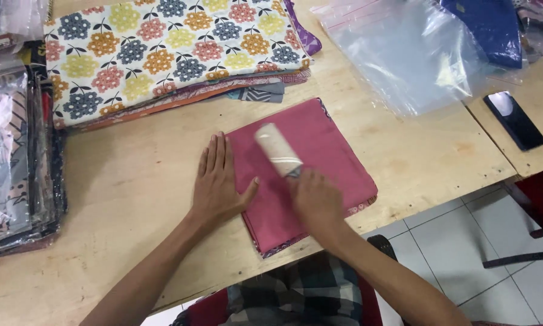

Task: The person uses a lint roller to clean a folded pink fabric on a wooden table. They then flip the fabric over to clean the other side. Finally, they place the cleaned fabric into a clear plastic bag.

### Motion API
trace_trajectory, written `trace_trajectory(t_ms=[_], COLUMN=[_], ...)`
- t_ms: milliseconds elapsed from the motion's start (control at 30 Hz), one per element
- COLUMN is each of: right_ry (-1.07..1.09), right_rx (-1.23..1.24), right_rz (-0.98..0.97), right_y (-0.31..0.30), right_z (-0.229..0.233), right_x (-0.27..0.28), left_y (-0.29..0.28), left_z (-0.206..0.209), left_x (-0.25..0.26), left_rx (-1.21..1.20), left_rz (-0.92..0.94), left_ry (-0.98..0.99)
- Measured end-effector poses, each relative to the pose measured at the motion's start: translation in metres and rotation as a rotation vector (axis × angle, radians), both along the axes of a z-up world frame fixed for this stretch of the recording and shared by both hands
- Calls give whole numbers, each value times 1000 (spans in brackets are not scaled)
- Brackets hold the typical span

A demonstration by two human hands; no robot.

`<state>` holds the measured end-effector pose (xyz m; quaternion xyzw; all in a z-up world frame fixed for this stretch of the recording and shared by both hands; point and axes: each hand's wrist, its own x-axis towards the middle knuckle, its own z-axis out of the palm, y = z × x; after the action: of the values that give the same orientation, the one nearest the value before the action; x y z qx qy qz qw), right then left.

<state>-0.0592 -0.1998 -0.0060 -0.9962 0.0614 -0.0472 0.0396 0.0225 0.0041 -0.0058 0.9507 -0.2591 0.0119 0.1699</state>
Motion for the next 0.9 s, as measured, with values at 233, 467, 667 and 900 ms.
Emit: trace_trajectory(t_ms=[233, 467, 667, 900], right_ry=[-119, -140, -17, 16], right_rx=[-241, -295, -213, 40], right_rz=[82, -14, -202, -303], right_y=[21, -56, -115, -83], right_z=[-56, -66, -55, -24], right_x=[31, 62, 76, 83], left_y=[0, 0, 0, -1], left_z=[-2, 5, 5, -12], left_x=[4, 3, 2, 7], left_rx=[73, 75, 66, 2], left_rz=[17, 12, 5, 29], left_ry=[24, 61, 52, 44])
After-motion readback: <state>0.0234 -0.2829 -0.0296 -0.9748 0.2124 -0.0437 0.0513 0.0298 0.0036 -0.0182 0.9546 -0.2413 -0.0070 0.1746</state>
